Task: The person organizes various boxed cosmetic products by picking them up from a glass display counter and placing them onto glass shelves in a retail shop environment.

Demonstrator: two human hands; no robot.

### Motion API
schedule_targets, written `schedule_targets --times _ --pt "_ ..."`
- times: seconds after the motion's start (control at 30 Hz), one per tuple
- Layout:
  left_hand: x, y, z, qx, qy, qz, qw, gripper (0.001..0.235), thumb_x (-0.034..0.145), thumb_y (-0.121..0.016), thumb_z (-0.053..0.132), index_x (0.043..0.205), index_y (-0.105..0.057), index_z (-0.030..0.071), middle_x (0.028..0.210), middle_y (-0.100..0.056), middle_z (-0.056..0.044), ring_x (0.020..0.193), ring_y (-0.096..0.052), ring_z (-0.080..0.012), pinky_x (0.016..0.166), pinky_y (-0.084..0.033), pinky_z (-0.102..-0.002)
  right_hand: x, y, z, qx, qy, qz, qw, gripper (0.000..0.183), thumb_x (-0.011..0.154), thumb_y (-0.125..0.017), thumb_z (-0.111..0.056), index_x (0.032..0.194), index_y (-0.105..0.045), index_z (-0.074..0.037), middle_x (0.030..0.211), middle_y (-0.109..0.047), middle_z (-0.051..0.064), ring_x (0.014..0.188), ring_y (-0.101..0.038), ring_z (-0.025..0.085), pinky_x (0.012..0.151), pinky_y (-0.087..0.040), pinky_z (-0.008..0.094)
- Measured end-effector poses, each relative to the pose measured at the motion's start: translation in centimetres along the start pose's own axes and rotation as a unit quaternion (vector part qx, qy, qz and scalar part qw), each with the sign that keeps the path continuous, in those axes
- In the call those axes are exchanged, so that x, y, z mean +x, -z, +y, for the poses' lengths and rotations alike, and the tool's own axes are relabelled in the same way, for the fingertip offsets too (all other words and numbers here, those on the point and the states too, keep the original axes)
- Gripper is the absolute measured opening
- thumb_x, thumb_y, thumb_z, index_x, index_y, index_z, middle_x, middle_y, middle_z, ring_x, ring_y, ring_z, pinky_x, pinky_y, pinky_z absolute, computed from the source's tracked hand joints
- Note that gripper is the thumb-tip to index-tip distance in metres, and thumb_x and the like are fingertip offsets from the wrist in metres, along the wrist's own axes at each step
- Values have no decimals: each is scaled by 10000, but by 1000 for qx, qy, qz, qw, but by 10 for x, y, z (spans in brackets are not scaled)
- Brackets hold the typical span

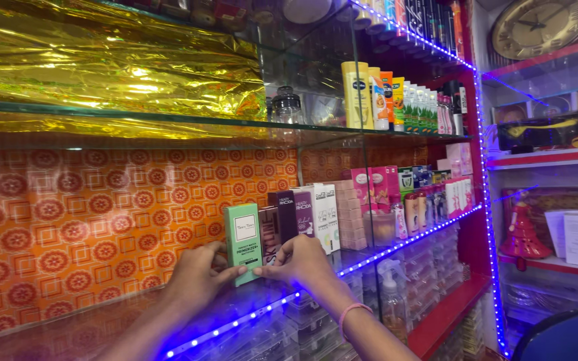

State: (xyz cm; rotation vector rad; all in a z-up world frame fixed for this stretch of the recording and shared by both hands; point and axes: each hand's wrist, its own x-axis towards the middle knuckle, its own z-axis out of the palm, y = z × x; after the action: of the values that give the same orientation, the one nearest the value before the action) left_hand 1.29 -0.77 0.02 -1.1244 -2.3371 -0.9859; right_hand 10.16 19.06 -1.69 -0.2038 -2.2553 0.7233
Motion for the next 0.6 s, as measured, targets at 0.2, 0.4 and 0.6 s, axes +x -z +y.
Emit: schedule_targets --times 0.2,0.4,0.6 --pt "-3 -1 -1 -24 -18 -6 1000 493 843 -777 322 1268 -657 104 948 -807 -72 798 -776 -162 774 -632 -327 0 -1 -1 -4 -14 -7 1000 433 652 -943 -436 602 -695 -85 642 -735 41 597 -706 135 645 -591 309" --pt "-5 1 1 -16 -12 -10 1000 464 865 -755 346 1247 -675 93 934 -806 -85 803 -773 -170 784 -625 -345 1 -2 0 -28 -9 2 1000 459 651 -949 -458 596 -698 -78 645 -736 50 612 -715 140 673 -594 302" --pt "-6 2 2 5 -9 -15 1000 468 884 -735 391 1232 -669 84 951 -799 -90 840 -784 -183 806 -624 -355 7 -3 4 -15 -23 -20 999 465 645 -944 -481 608 -707 -82 652 -740 38 633 -721 134 690 -600 296"
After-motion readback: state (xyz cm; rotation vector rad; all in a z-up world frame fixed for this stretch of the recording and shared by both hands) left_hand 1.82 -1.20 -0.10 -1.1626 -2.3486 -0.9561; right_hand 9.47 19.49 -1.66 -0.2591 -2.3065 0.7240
